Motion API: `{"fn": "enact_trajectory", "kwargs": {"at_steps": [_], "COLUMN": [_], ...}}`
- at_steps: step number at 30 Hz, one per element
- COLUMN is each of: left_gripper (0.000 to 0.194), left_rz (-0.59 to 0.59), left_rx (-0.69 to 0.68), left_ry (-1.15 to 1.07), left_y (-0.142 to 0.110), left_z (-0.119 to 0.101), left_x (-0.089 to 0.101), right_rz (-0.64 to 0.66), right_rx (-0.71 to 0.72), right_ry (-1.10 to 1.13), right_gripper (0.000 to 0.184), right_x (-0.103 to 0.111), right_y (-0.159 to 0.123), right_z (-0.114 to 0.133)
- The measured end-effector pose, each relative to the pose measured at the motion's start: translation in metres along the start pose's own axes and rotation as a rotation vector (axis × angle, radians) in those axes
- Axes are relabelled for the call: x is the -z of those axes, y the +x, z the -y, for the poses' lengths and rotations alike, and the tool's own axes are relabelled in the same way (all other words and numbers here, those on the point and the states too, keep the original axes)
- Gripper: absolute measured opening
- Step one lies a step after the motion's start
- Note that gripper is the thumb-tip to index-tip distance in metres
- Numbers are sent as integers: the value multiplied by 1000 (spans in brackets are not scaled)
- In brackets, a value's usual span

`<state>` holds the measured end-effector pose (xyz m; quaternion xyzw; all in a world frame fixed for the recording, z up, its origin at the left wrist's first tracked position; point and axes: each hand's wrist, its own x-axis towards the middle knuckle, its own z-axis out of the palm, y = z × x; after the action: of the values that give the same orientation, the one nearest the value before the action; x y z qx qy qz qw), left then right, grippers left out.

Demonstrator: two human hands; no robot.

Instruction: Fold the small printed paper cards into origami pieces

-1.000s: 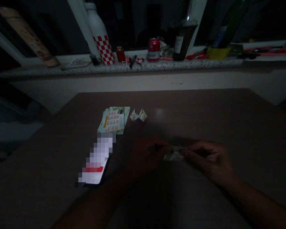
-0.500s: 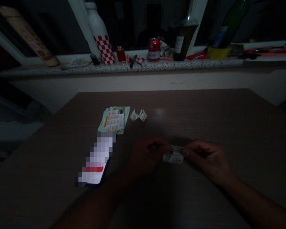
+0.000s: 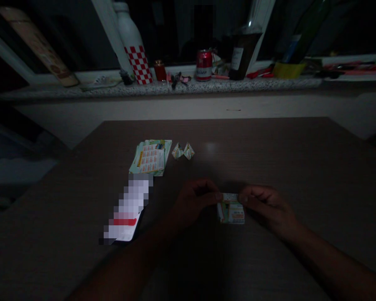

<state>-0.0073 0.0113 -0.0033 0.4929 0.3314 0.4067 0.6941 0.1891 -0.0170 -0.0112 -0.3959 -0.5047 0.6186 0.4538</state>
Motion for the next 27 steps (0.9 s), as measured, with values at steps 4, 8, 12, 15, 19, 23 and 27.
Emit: {"fn": "enact_trajectory", "kwargs": {"at_steps": [4,8,12,15,19,23,27], "left_gripper": [21,27,6,9,11,13,16], "left_rz": [141,225,164,57,-14,-20,-9], "left_rx": [-58,-189,-213,-128,-121,-143,-146], "left_ry": [-107,24,171,223,361,472,521], "left_y": [0,-2,-5,-4,-4,-6,-7], "left_z": [4,2,-4,-6,-5,-3,-5], "left_x": [4,2,0,0,0,-1,-2], "right_rz": [97,235,273,101,-94,-221,-208], "right_rx": [-226,-374,-394,-201,95,190,231], "right_ry": [335,454,394,210,-135,-439,-543], "right_gripper": [23,23,22,23,34,15,10], "right_x": [-1,-3,-2,2,5,-3,-7], "right_y": [5,2,1,2,-1,-7,-6], "right_z": [-4,-5,-9,-9,0,8,8]}}
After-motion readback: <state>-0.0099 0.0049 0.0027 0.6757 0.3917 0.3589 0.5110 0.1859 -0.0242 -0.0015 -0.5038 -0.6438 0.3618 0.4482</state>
